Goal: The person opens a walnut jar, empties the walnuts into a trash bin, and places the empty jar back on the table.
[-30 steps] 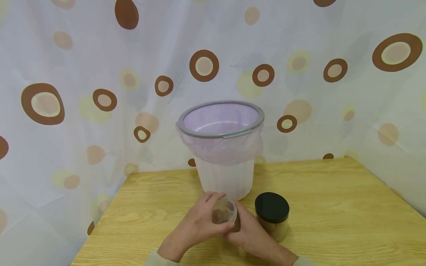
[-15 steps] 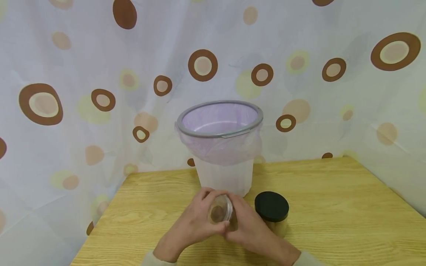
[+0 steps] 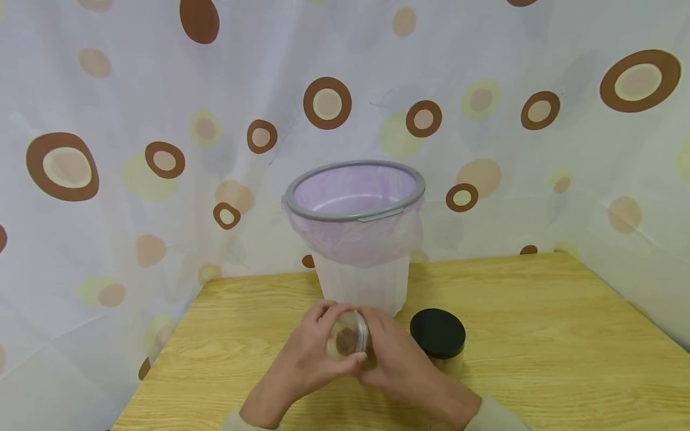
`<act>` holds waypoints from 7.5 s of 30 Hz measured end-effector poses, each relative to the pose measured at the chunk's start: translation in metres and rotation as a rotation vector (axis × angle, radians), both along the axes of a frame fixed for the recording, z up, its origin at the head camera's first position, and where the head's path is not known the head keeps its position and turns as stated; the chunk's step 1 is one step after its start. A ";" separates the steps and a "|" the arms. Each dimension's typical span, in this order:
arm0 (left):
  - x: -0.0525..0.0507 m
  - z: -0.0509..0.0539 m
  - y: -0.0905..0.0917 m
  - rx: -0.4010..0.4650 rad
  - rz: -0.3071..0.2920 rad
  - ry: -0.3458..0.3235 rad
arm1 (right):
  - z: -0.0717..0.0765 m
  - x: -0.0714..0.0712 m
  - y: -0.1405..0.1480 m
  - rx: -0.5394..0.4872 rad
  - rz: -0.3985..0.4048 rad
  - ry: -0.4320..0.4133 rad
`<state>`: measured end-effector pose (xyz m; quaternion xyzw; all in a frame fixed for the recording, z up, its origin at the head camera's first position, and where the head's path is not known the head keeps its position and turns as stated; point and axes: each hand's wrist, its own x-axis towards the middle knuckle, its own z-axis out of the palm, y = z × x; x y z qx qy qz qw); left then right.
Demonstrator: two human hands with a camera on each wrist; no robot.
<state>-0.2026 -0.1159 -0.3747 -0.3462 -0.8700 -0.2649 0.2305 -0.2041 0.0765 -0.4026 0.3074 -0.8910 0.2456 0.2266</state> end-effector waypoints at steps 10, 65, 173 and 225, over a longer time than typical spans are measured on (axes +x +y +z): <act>-0.001 -0.003 -0.003 0.033 0.021 0.065 | 0.005 -0.002 -0.005 0.053 0.008 0.179; -0.004 -0.028 0.018 0.124 0.174 -0.042 | 0.014 0.000 -0.008 0.118 -0.027 0.166; 0.002 0.000 0.000 0.108 0.232 -0.434 | 0.026 0.001 0.000 0.234 -0.009 0.141; 0.005 -0.003 -0.009 0.221 -0.012 -0.238 | 0.028 -0.002 0.008 0.207 -0.027 0.170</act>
